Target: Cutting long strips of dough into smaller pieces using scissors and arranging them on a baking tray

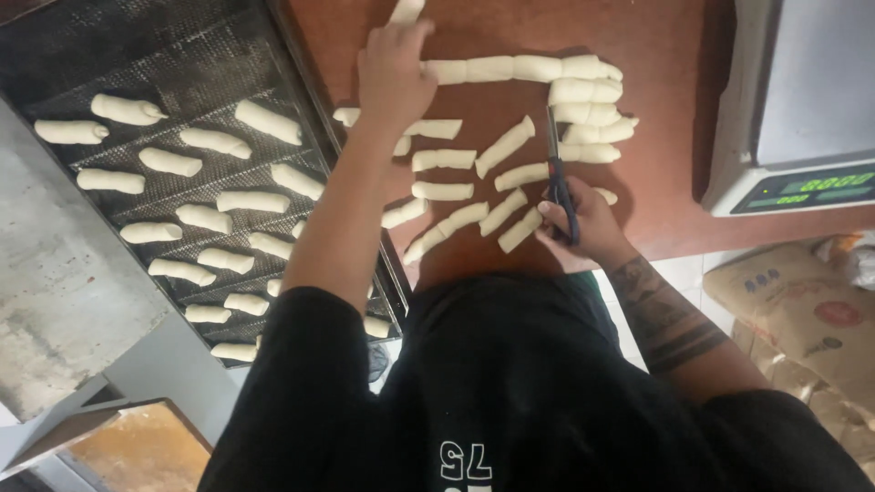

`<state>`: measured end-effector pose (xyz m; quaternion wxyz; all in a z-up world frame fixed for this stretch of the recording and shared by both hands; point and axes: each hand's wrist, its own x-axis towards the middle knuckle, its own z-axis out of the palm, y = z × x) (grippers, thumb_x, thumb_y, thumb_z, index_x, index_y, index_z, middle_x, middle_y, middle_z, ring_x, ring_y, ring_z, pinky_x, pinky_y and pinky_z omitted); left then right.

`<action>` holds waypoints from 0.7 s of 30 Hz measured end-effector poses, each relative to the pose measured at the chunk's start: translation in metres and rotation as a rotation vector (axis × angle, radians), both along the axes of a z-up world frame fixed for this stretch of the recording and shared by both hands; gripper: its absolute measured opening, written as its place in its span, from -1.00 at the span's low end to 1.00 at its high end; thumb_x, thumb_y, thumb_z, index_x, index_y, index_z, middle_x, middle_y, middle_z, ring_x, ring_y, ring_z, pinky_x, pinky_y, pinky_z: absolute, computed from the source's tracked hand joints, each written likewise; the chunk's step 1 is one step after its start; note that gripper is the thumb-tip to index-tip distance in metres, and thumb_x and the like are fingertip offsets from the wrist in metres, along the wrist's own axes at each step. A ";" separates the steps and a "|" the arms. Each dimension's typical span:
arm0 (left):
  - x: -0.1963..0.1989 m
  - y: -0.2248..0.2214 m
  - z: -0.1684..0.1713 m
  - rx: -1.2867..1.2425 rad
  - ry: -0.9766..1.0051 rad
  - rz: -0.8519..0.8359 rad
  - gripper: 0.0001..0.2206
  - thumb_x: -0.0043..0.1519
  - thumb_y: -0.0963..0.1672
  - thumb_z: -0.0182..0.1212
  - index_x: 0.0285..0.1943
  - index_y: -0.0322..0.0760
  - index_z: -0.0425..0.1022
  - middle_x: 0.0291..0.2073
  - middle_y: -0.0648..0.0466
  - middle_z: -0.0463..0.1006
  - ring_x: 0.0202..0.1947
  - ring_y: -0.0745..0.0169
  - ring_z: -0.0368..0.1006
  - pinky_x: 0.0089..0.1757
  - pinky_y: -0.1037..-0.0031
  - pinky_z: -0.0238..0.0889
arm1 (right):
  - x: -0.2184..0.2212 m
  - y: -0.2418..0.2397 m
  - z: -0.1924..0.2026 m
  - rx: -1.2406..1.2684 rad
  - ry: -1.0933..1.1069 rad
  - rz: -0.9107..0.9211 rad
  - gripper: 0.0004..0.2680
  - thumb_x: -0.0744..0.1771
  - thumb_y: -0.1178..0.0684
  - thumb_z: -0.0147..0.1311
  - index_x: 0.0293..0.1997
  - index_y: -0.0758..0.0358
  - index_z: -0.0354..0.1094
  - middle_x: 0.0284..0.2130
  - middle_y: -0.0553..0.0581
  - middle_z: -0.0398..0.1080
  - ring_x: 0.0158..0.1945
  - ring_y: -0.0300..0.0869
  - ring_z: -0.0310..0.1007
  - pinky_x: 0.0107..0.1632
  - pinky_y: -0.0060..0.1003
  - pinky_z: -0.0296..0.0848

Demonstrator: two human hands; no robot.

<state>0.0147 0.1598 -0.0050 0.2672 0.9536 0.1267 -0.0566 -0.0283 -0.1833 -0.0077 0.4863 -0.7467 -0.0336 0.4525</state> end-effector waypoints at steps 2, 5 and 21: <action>-0.015 0.010 -0.026 0.148 0.214 -0.147 -0.56 0.17 -0.20 0.27 0.28 -0.18 0.44 0.17 -0.05 0.38 0.24 -0.19 0.18 0.12 -0.08 0.14 | 0.001 0.007 -0.002 0.131 0.140 -0.099 -0.79 0.36 0.00 0.15 -0.02 0.28 0.27 -0.53 0.15 0.40 -0.53 -0.16 0.45 -0.43 -0.34 0.48; -0.033 0.014 -0.059 0.335 -0.153 -0.234 -0.56 0.05 -0.08 0.55 0.11 -0.13 0.56 -0.07 0.05 0.43 0.02 -0.09 0.22 -0.16 0.11 0.21 | 0.012 0.030 0.002 0.342 0.367 -0.014 -0.66 0.37 -0.10 0.01 0.17 0.35 0.23 -0.25 0.29 0.50 -0.25 0.02 0.60 -0.19 -0.22 0.58; -0.052 -0.002 0.021 -0.394 0.109 0.107 -0.72 0.18 -0.16 0.27 0.08 -0.26 0.49 -0.01 0.04 0.59 -0.02 0.13 0.51 -0.02 0.32 0.35 | 0.044 0.128 0.011 0.294 0.422 0.179 -0.68 0.34 -0.28 0.00 -0.05 0.17 0.20 -0.40 0.20 0.49 -0.37 -0.17 0.52 -0.64 -0.47 0.22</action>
